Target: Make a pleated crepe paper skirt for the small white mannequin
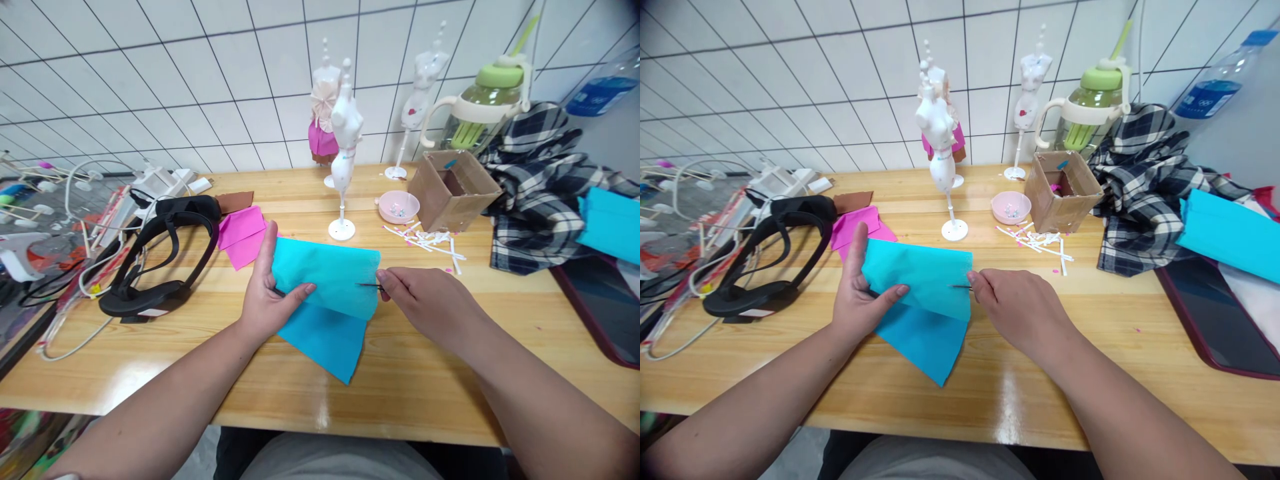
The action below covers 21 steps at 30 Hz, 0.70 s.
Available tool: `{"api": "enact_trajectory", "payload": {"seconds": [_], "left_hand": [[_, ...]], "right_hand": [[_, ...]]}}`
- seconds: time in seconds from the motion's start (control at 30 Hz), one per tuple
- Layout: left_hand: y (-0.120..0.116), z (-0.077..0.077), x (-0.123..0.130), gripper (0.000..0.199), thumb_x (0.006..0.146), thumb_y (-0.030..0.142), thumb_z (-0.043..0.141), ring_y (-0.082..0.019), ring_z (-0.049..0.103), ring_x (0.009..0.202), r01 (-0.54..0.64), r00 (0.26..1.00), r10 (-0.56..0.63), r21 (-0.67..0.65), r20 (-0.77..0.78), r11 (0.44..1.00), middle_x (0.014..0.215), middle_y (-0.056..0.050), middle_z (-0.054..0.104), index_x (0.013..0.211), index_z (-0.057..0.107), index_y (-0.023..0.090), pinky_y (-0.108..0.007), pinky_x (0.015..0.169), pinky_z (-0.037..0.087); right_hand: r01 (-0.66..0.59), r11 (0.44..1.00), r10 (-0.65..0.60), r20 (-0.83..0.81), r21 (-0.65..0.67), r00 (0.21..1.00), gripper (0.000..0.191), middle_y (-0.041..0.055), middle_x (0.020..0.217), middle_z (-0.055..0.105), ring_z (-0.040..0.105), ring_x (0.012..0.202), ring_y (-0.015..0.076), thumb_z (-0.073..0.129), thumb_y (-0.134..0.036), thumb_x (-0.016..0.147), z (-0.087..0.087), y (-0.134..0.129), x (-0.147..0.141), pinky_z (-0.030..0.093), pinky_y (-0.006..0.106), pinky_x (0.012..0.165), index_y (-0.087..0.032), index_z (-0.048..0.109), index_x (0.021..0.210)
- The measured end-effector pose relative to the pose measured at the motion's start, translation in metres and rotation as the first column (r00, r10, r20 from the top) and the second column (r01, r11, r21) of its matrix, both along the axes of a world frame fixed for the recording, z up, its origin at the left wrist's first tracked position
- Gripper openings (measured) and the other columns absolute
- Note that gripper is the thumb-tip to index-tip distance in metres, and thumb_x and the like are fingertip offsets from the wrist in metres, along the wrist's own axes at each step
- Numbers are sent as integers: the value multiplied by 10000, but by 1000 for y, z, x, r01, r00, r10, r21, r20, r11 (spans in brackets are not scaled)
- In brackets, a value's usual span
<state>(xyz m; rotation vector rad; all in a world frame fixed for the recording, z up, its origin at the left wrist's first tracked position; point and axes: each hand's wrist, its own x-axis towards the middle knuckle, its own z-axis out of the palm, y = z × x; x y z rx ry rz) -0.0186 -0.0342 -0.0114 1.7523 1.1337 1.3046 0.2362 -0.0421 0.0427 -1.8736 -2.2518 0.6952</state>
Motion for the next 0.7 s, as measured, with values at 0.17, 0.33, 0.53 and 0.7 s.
{"api": "enact_trajectory", "payload": {"seconds": [0.17, 0.33, 0.53, 0.7], "left_hand": [[-2, 1, 2, 1077, 780, 419, 758, -329, 661, 1112, 21, 999, -21, -8, 32, 1000, 1363, -129, 580, 1555, 17, 329, -484, 844, 609], [2, -2, 0, 1082, 755, 415, 780, -341, 615, 1184, 14, 1000, -15, 38, 22, 999, 1406, -135, 541, 1557, 61, 317, -474, 866, 602], [3, -3, -1, 1079, 753, 414, 782, -364, 577, 1233, 6, 1000, -7, 46, 20, 999, 1448, -141, 499, 1558, 71, 317, -488, 880, 597], [-1, 0, 2, 1062, 783, 379, 763, -333, 647, 1137, 19, 999, -18, -14, 42, 1000, 1448, -138, 501, 1556, 36, 336, -461, 831, 619]], "right_hand": [[-3, 1000, 3, 0, 4, 1000, 536, -19, 693, 675, 589, 678, 175, 244, -524, 992, 0, -1, -1, 232, 281, 564, -250, 612, 713], [-4, 1000, 4, -1, 2, 1000, 531, -18, 669, 658, 575, 662, 169, 259, -531, 988, -1, -2, -1, 217, 283, 559, -248, 612, 712], [-7, 1000, 7, 18, 9, 1000, 532, -14, 676, 662, 577, 659, 168, 267, -533, 987, -2, -2, 0, 209, 286, 557, -243, 607, 698], [-4, 1000, 4, 20, 8, 1000, 540, -13, 679, 664, 582, 664, 176, 267, -552, 981, -2, -1, 0, 214, 285, 560, -244, 602, 690]]}}
